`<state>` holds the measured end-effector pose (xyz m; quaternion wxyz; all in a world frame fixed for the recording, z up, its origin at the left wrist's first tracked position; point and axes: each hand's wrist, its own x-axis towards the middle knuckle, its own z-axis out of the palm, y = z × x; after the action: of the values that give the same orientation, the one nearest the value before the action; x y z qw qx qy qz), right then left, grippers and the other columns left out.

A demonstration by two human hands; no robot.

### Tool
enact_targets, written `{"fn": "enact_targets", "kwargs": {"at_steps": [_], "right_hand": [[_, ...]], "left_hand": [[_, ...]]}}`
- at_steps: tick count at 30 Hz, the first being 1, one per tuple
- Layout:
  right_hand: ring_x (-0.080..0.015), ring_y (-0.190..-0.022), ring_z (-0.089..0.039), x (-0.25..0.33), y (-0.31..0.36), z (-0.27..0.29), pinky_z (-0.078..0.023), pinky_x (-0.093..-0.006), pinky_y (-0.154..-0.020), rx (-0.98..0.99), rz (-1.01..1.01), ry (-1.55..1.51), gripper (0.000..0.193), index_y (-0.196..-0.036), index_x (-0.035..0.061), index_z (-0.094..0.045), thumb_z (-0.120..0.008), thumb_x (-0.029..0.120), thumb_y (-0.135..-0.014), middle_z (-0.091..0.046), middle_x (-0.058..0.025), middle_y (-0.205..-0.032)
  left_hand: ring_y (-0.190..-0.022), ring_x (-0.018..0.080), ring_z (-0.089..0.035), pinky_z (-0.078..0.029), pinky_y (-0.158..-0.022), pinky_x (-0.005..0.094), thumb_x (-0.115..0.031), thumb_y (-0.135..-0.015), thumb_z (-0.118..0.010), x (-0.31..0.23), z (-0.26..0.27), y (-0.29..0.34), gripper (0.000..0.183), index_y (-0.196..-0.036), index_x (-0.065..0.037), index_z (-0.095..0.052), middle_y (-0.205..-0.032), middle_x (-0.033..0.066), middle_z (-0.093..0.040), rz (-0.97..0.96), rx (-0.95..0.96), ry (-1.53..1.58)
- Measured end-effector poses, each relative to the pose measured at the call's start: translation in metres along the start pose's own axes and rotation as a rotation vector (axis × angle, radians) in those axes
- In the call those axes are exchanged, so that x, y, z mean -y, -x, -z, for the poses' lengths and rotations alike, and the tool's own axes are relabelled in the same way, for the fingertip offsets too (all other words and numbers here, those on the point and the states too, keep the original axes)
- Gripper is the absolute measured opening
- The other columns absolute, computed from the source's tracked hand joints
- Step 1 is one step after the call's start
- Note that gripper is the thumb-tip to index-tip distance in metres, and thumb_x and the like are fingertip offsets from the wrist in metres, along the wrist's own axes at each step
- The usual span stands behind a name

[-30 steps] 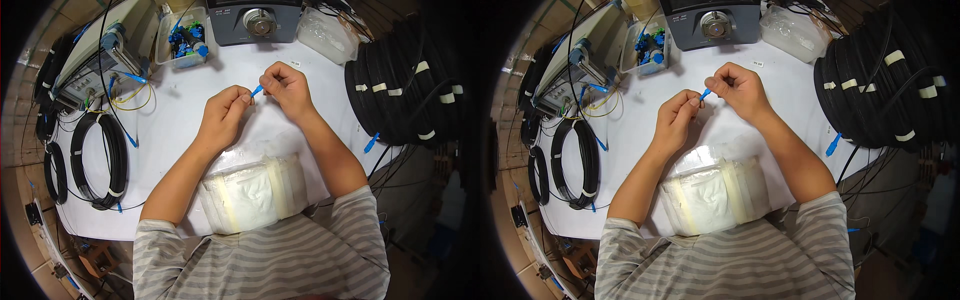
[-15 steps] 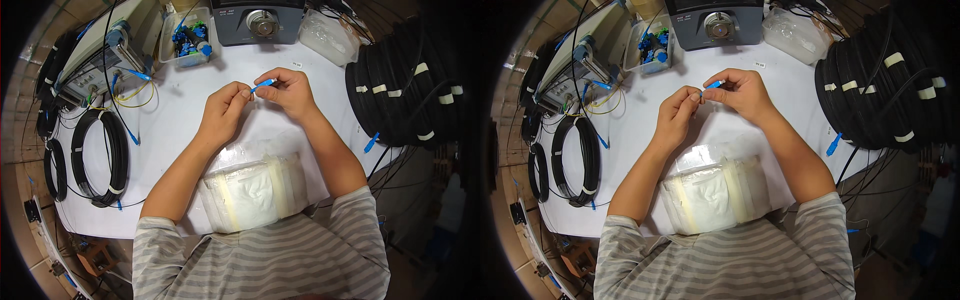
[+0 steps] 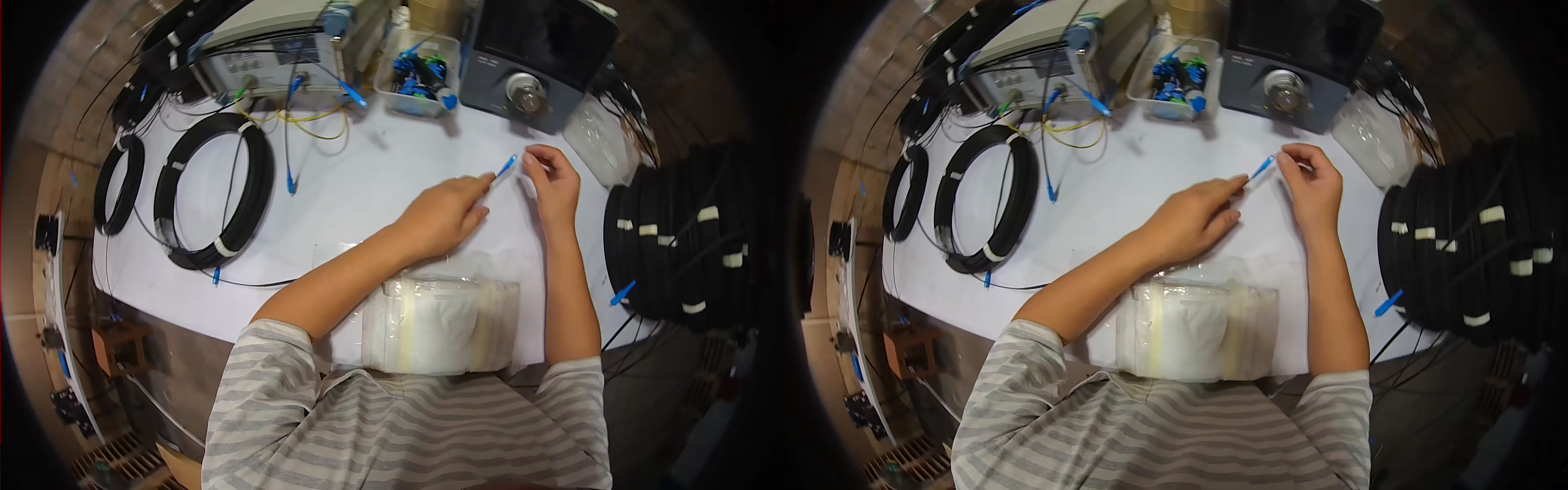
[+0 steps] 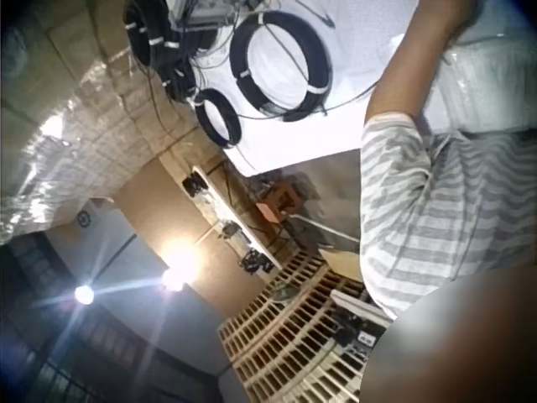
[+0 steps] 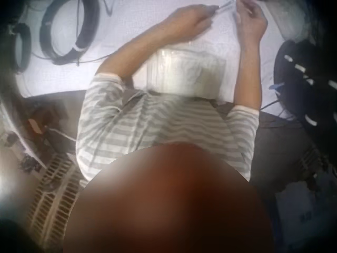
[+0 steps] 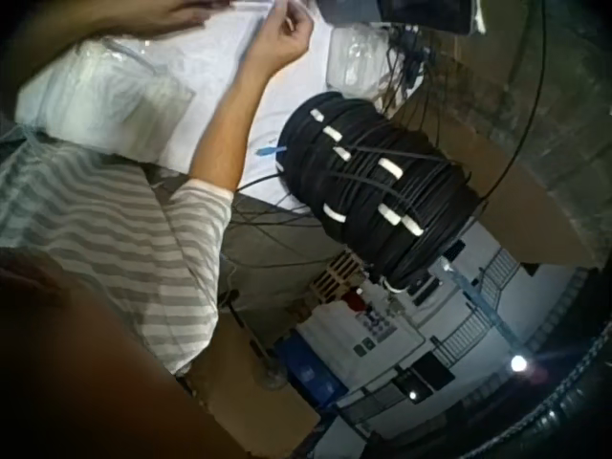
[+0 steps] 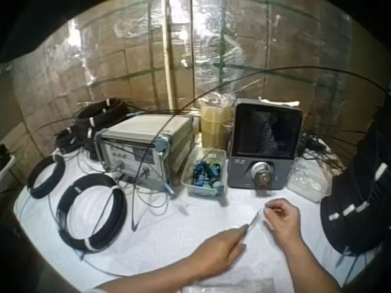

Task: Inspecting and testing fiber optic cable connectors using a probe and a visual fault locator.

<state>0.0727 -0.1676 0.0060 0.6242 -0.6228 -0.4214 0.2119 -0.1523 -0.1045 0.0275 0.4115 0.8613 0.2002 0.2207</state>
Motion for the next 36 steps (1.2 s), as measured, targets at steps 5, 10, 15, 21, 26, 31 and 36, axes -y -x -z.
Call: {"fn": "enact_targets", "kwargs": {"at_steps": [5, 10, 15, 21, 26, 31, 36], "right_hand": [[-0.0128, -0.095, -0.066, 0.027, -0.002, -0.033, -0.054, -0.0272, -0.086, 0.039, 0.195, 0.031, 0.014, -0.103, -0.0022, -0.071, -0.073, 0.007, -0.093, -0.070, -0.0057, -0.103], [-0.0136, -0.091, -0.068, 0.061, -0.013, -0.094, -0.055, -0.0279, -0.082, 0.342, 0.137, -0.029, 0.020, -0.105, -0.0002, -0.074, -0.077, 0.014, -0.091, -0.073, -0.0059, -0.101], [-0.0169, -0.093, -0.070, 0.081, -0.032, -0.173, -0.056, -0.0309, -0.083, 0.438, 0.217, -0.088, 0.038, -0.118, -0.0012, -0.070, -0.080, 0.022, -0.090, -0.075, -0.0113, -0.103], [-0.0144, -0.082, -0.070, 0.099, -0.036, -0.213, -0.055, -0.0292, -0.073, 0.457, 0.096, -0.133, 0.042, -0.121, -0.0039, -0.067, -0.077, 0.026, -0.092, -0.076, -0.0124, -0.096], [-0.0080, -0.069, -0.063, 0.114, -0.023, -0.189, -0.050, -0.0242, -0.062, 0.543, 0.044, -0.187, 0.028, -0.116, -0.0052, -0.069, -0.067, 0.015, -0.097, -0.072, -0.0050, -0.081], [-0.0077, -0.068, -0.061, 0.095, -0.025, -0.121, -0.047, -0.0242, -0.060, 0.501, -0.009, -0.162, 0.020, -0.106, -0.0025, -0.072, -0.067, 0.012, -0.093, -0.069, -0.0025, -0.078], [-0.0059, -0.063, -0.053, 0.071, -0.033, -0.048, -0.043, -0.0230, -0.058, 0.448, -0.061, -0.133, 0.012, -0.097, -0.0010, -0.072, -0.064, 0.007, -0.091, -0.062, 0.0010, -0.072]], "left_hand": [[-0.116, 0.0419, -0.062, -0.050, -0.101, 0.0471, -0.019, -0.096, -0.063, -0.005, 0.014, 0.024, 0.042, -0.130, 0.004, -0.060, -0.127, 0.0244, -0.065, 0.009, 0.067, -0.098], [-0.116, 0.0406, -0.061, -0.049, -0.101, 0.0474, -0.020, -0.094, -0.065, -0.010, 0.041, 0.058, 0.040, -0.127, 0.002, -0.062, -0.127, 0.0227, -0.065, 0.010, -0.118, -0.211], [-0.117, 0.0409, -0.061, -0.048, -0.102, 0.0465, -0.019, -0.092, -0.069, -0.004, 0.112, 0.108, 0.041, -0.126, 0.003, -0.063, -0.126, 0.0230, -0.066, 0.163, -0.459, -0.492], [-0.111, 0.0412, -0.063, -0.050, -0.097, 0.0464, -0.024, -0.088, -0.075, 0.038, 0.162, 0.148, 0.063, -0.140, 0.004, -0.052, -0.120, 0.0238, -0.067, 0.325, -0.629, -0.961], [-0.100, 0.0422, -0.066, -0.052, -0.084, 0.0494, -0.017, -0.086, -0.075, 0.055, 0.167, 0.172, 0.064, -0.141, 0.004, -0.050, -0.108, 0.0227, -0.069, 0.528, -0.458, -0.810], [-0.099, 0.0434, -0.065, -0.052, -0.085, 0.0468, -0.013, -0.086, -0.074, 0.051, 0.182, 0.202, 0.056, -0.137, -0.001, -0.057, -0.107, 0.0230, -0.069, 0.359, -0.429, -0.707], [-0.094, 0.0342, -0.069, -0.052, -0.085, 0.0375, -0.009, -0.080, -0.076, 0.024, 0.204, 0.228, 0.053, -0.131, 0.001, -0.063, -0.102, 0.0210, -0.070, 0.521, -0.257, -0.448]]}}
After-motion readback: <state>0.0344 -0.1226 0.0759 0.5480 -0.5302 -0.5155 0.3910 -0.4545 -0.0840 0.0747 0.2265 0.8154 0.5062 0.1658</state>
